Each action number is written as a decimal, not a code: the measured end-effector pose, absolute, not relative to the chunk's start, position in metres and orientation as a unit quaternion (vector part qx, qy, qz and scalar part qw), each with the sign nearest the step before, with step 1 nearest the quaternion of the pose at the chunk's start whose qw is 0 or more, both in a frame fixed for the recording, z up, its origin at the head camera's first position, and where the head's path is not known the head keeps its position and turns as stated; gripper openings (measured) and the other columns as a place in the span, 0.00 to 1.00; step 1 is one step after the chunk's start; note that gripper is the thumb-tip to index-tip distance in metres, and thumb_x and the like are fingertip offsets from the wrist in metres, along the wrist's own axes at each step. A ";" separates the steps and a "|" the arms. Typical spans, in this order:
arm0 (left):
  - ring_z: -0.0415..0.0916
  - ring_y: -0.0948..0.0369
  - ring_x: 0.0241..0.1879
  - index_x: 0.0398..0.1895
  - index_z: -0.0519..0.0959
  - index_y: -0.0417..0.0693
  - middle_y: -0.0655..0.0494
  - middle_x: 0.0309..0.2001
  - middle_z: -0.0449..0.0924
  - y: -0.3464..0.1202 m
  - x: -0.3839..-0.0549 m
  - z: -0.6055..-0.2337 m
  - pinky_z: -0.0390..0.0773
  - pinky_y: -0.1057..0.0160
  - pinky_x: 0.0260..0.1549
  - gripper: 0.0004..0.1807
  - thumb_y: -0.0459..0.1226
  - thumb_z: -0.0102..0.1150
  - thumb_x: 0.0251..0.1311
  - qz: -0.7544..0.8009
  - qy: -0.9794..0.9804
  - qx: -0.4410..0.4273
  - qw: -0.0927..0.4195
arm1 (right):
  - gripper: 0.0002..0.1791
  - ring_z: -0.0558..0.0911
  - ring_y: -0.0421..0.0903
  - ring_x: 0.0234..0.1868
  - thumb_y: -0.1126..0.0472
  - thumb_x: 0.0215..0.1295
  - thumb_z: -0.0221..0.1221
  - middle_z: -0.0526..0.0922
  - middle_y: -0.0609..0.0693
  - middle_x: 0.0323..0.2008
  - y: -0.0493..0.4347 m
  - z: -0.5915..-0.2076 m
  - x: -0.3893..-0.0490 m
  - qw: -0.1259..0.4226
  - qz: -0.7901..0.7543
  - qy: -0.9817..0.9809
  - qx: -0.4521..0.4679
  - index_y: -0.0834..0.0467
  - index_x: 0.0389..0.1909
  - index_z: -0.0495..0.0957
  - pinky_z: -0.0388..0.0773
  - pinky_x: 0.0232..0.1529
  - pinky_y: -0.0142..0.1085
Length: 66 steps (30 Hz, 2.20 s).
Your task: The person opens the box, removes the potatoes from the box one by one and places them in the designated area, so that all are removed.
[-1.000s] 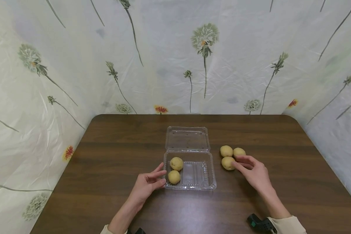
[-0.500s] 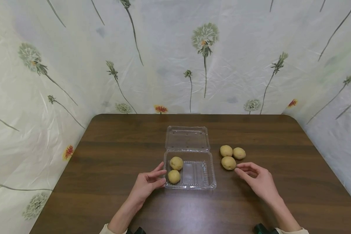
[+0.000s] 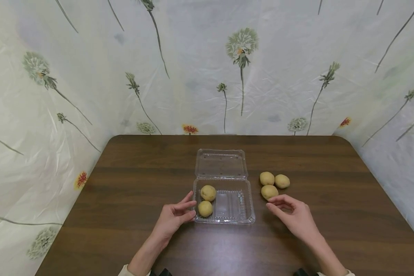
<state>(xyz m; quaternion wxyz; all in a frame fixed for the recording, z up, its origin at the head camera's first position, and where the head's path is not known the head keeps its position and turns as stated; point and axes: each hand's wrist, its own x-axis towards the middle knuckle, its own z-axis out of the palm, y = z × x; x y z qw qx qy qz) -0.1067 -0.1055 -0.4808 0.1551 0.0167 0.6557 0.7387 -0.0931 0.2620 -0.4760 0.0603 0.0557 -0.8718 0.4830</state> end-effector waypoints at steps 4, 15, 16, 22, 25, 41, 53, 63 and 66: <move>0.68 0.50 0.63 0.55 0.77 0.27 0.47 0.69 0.64 -0.106 -0.106 -0.481 0.81 0.65 0.42 0.20 0.26 0.64 0.59 0.740 0.654 0.014 0.156 | 0.08 0.85 0.41 0.36 0.58 0.63 0.67 0.87 0.44 0.35 0.253 -0.474 -0.093 0.064 0.501 -0.859 0.084 0.55 0.41 0.83 0.81 0.37 0.31; 0.61 0.48 0.68 0.54 0.78 0.29 0.47 0.69 0.64 -0.106 -0.105 -0.482 0.81 0.65 0.42 0.19 0.26 0.64 0.59 0.737 0.658 0.018 0.153 | 0.08 0.85 0.40 0.40 0.62 0.60 0.68 0.86 0.46 0.37 0.226 -0.468 -0.100 0.059 0.542 -0.830 0.118 0.58 0.40 0.84 0.83 0.37 0.33; 0.61 0.48 0.68 0.54 0.78 0.29 0.47 0.69 0.64 -0.106 -0.105 -0.483 0.81 0.65 0.42 0.19 0.26 0.64 0.59 0.737 0.658 0.018 0.153 | 0.08 0.85 0.40 0.40 0.62 0.60 0.68 0.86 0.47 0.37 0.223 -0.468 -0.101 0.057 0.542 -0.829 0.122 0.59 0.39 0.84 0.83 0.38 0.33; 0.59 0.49 0.69 0.54 0.79 0.30 0.48 0.69 0.65 -0.106 -0.106 -0.483 0.81 0.65 0.43 0.18 0.27 0.64 0.59 0.738 0.657 0.021 0.152 | 0.08 0.85 0.41 0.42 0.65 0.60 0.67 0.86 0.52 0.39 0.209 -0.463 -0.106 0.047 0.555 -0.814 0.164 0.60 0.40 0.84 0.83 0.39 0.35; 0.60 0.49 0.69 0.54 0.78 0.29 0.48 0.69 0.64 -0.106 -0.105 -0.483 0.81 0.65 0.43 0.19 0.27 0.64 0.59 0.741 0.653 0.021 0.155 | 0.09 0.85 0.43 0.41 0.68 0.60 0.67 0.86 0.53 0.40 0.202 -0.462 -0.109 0.032 0.559 -0.808 0.183 0.60 0.42 0.83 0.83 0.39 0.35; 0.60 0.49 0.69 0.54 0.78 0.29 0.48 0.69 0.65 -0.107 -0.107 -0.482 0.81 0.65 0.42 0.19 0.27 0.64 0.59 0.740 0.654 0.025 0.155 | 0.14 0.84 0.43 0.43 0.62 0.64 0.65 0.84 0.58 0.45 0.181 -0.458 -0.119 -0.054 0.529 -0.809 0.251 0.64 0.48 0.81 0.82 0.45 0.36; 0.60 0.49 0.68 0.54 0.78 0.29 0.48 0.69 0.65 -0.107 -0.107 -0.482 0.81 0.65 0.43 0.19 0.27 0.64 0.59 0.740 0.654 0.027 0.154 | 0.18 0.84 0.45 0.45 0.57 0.66 0.64 0.84 0.58 0.47 0.166 -0.461 -0.129 -0.097 0.499 -0.818 0.268 0.64 0.52 0.80 0.80 0.47 0.32; 0.66 0.49 0.65 0.55 0.78 0.29 0.48 0.69 0.65 -0.107 -0.106 -0.482 0.81 0.64 0.43 0.20 0.28 0.65 0.59 0.741 0.652 0.023 0.158 | 0.19 0.83 0.45 0.46 0.58 0.66 0.63 0.83 0.57 0.49 0.154 -0.468 -0.135 -0.094 0.480 -0.825 0.284 0.63 0.54 0.79 0.79 0.47 0.32; 0.67 0.50 0.64 0.55 0.78 0.29 0.48 0.69 0.65 -0.107 -0.106 -0.481 0.81 0.64 0.43 0.20 0.28 0.65 0.59 0.742 0.651 0.024 0.158 | 0.19 0.83 0.46 0.46 0.58 0.67 0.63 0.83 0.57 0.50 0.152 -0.468 -0.136 -0.094 0.477 -0.825 0.287 0.62 0.54 0.79 0.80 0.47 0.32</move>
